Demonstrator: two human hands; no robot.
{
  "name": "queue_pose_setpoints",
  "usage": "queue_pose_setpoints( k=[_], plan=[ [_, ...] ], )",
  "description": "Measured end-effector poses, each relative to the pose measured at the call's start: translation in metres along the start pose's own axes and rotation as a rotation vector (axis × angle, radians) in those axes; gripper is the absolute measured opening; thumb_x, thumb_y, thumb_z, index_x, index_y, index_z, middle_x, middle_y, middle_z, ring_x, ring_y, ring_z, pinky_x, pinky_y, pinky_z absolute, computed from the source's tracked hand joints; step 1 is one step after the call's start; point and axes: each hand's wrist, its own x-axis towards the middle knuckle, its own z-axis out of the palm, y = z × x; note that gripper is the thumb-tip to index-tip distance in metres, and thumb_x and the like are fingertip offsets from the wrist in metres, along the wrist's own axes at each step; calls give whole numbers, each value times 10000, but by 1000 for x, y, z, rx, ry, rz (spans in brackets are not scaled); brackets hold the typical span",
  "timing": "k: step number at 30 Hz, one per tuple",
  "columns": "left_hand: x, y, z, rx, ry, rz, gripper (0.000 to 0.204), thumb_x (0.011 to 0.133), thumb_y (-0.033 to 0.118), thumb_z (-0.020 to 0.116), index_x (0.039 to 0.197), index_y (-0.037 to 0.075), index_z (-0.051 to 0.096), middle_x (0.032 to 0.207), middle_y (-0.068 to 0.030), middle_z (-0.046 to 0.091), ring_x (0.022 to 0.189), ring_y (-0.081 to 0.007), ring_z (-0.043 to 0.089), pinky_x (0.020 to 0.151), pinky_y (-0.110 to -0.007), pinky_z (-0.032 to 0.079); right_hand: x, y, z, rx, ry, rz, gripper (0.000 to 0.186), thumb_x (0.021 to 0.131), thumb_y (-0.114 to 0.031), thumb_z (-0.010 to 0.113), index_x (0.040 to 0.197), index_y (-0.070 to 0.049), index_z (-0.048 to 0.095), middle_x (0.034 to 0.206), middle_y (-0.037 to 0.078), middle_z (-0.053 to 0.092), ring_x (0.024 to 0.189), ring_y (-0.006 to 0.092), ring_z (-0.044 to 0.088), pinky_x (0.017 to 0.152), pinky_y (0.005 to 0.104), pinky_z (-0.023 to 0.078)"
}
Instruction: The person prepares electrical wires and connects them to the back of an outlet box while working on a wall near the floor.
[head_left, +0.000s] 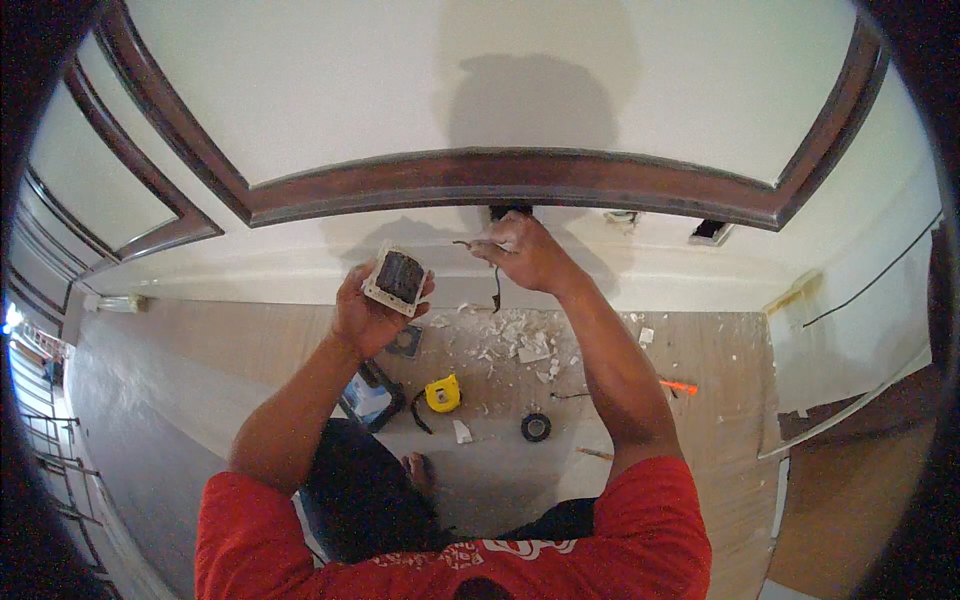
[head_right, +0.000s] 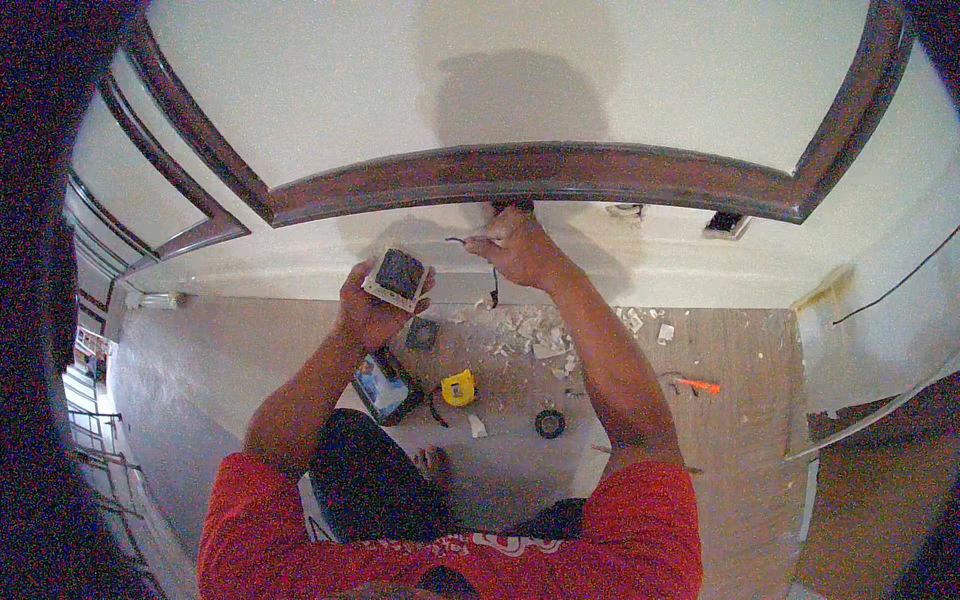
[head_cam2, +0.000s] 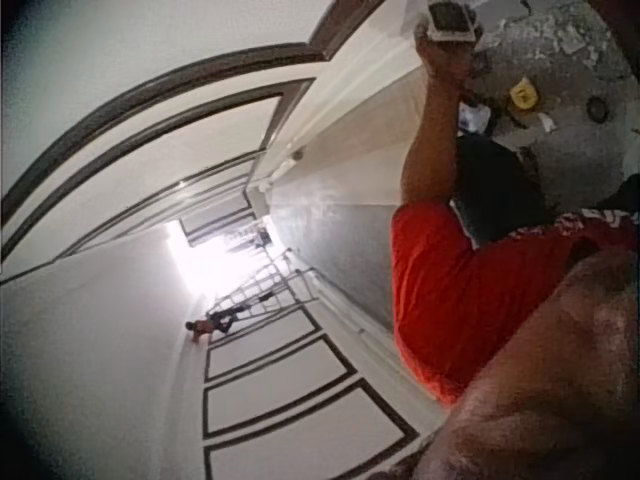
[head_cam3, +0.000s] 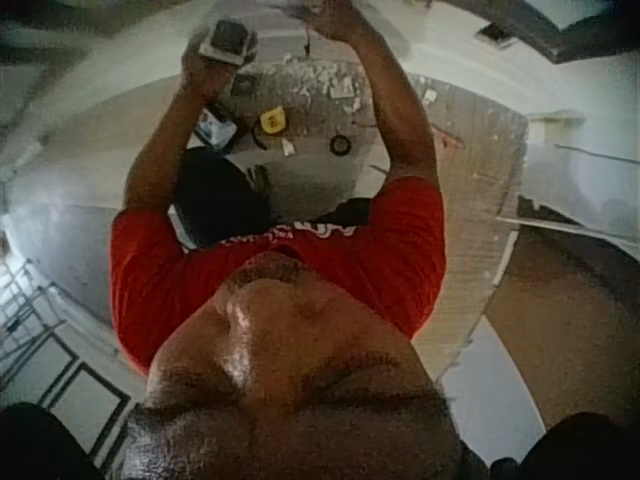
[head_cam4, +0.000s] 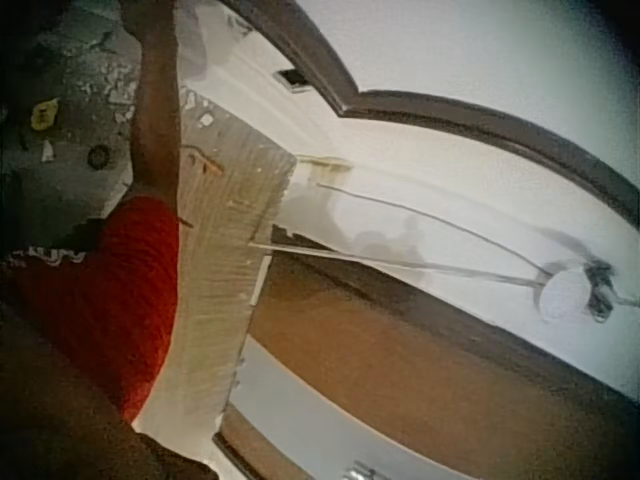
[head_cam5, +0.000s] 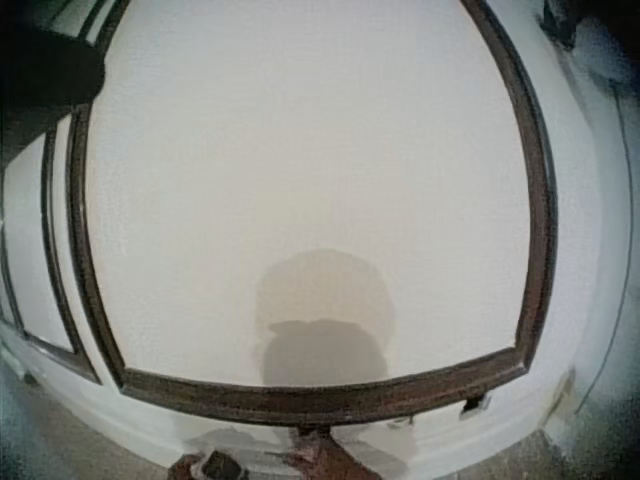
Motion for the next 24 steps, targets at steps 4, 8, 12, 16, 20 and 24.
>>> queue_pose_setpoints(
  k=[4, 8, 12, 16, 20, 24],
  plan=[
    [13, 1, -22, 115, -67, 28, 577, 903, 464, 549, 1282, 30, 530, 1258, -191, 595, 1134, -334, 598, 911, -451, 517, 1, -9, -2, 46, -75, 132, 205, 835, -275, 721, 898, -82, 749, 834, 137, 687, 788, 298, 612, 745, 393, 489],
    [20, 0, -17, 187, -50, 76, 579, 921, 456, 547, 1312, 31, 507, 1254, -176, 599, 1134, -318, 599, 911, -440, 520, 4, -7, -7, 115, -106, 190, 193, 842, -255, 712, 893, -75, 756, 796, 129, 704, 709, 251, 646, 689, 356, 497],
    [22, 0, -24, 220, -82, 78, 581, 925, 447, 554, 1325, 30, 495, 1259, -165, 597, 1144, -300, 594, 923, -449, 513, 5, 5, -3, 219, -107, 193, 203, 843, -249, 715, 918, -66, 761, 786, 114, 724, 669, 177, 656, 660, 325, 497],
    [20, 0, -27, 219, -92, 74, 575, 916, 437, 573, 1314, 28, 500, 1257, -150, 595, 1145, -274, 588, 953, -443, 490, 10, 5, -5, 253, -150, 269, 220, 812, -237, 746, 920, -45, 761, 745, 95, 721, 632, 138, 630, 646, 316, 497],
    [18, 0, -32, 348, -26, 66, 571, 902, 405, 597, 1313, 22, 492, 1233, -132, 600, 1119, -252, 593, 982, -419, 465, 17, -5, 1, 195, -118, 347, 234, 764, -240, 782, 842, -20, 757, 678, 98, 696, 591, 130, 610, 604, 313, 491],
    [16, 0, -27, 344, -39, 56, 571, 889, 361, 613, 1318, 9, 479, 1220, -125, 602, 1100, -245, 601, 988, -411, 459, 18, -7, 7, 193, -10, 324, 247, 720, -238, 787, 707, 0, 721, 619, 110, 665, 553, 143, 596, 573, 318, 484]
  ],
)
